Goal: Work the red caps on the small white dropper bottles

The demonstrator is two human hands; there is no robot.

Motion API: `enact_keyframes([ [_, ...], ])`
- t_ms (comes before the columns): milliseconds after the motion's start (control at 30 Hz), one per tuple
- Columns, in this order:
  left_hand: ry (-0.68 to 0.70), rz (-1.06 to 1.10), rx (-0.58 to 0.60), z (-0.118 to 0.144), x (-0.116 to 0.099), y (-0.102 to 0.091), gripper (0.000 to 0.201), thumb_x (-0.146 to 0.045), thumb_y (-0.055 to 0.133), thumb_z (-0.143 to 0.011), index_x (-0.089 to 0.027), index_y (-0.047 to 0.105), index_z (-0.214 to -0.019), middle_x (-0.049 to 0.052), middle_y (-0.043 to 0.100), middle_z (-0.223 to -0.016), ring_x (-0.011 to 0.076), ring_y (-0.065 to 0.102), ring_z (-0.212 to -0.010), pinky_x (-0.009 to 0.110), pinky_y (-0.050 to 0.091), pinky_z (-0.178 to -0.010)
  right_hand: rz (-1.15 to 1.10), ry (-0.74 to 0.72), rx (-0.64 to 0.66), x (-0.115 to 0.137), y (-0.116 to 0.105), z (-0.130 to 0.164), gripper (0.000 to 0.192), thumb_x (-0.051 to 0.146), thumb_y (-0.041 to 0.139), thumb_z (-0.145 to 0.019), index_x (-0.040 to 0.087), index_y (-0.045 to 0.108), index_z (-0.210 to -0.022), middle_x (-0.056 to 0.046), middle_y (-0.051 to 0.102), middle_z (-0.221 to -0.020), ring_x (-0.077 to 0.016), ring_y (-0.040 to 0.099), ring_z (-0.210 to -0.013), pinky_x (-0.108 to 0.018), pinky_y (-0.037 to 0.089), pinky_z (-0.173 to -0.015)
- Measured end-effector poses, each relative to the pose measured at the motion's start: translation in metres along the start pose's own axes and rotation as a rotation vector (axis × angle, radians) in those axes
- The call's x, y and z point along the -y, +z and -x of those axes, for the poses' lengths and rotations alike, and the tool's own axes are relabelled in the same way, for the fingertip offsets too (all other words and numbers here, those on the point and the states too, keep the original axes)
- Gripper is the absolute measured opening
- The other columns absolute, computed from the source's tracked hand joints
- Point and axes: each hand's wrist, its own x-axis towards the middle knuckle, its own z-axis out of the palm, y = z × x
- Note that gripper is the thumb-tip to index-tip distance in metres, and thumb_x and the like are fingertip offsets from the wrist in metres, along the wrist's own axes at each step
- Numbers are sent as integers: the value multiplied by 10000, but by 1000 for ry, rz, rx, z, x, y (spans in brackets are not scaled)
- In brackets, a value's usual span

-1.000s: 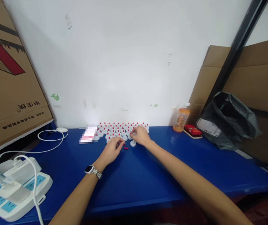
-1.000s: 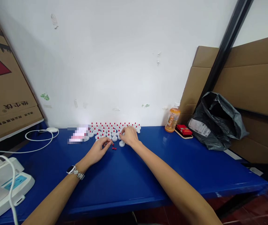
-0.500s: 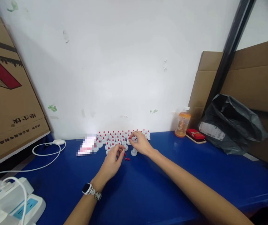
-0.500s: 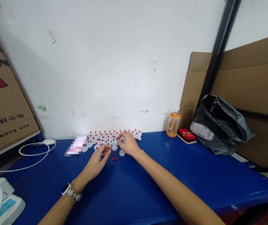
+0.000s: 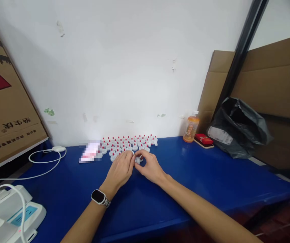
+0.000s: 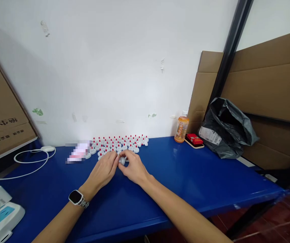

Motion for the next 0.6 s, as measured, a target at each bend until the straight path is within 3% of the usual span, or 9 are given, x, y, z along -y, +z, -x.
enact_keyframes([
  [100, -52, 42, -5, -1, 4, -1, 299, -338, 262, -1029, -207, 492, -891, 47, 586, -863, 215, 571, -828, 342, 423, -753, -6, -48, -66, 2, 3, 0, 250, 145, 590, -816, 200, 620, -1059, -51, 678, -1012, -173, 635, -920, -301, 519, -842],
  [233, -170, 334, 10, 0, 10, 4, 356, -399, 266, -1019, -201, 530, -884, 27, 618, -810, 183, 584, -747, 305, 419, -698, 18, -124, -85, 0, 7, -1, 292, 152, 575, -853, 205, 614, -1137, -73, 676, -1073, -185, 631, -1008, -329, 516, -913],
  [433, -393, 490, -69, -6, 11, 14, 467, -495, 288, -957, -180, 519, -702, 4, 539, -622, 154, 476, -582, 287, 344, -564, 130, -218, -79, -6, 17, -8, 222, 140, 540, -876, 218, 647, -1054, -82, 671, -1044, -215, 606, -1022, -370, 516, -915],
  [600, -477, 589, -94, -9, 20, 15, 477, -541, 310, -925, -195, 466, -635, -13, 454, -563, 139, 418, -548, 275, 321, -529, 209, -210, -24, -14, 15, -10, 234, 140, 528, -895, 237, 687, -1037, -89, 665, -1085, -223, 593, -1042, -389, 501, -922],
])
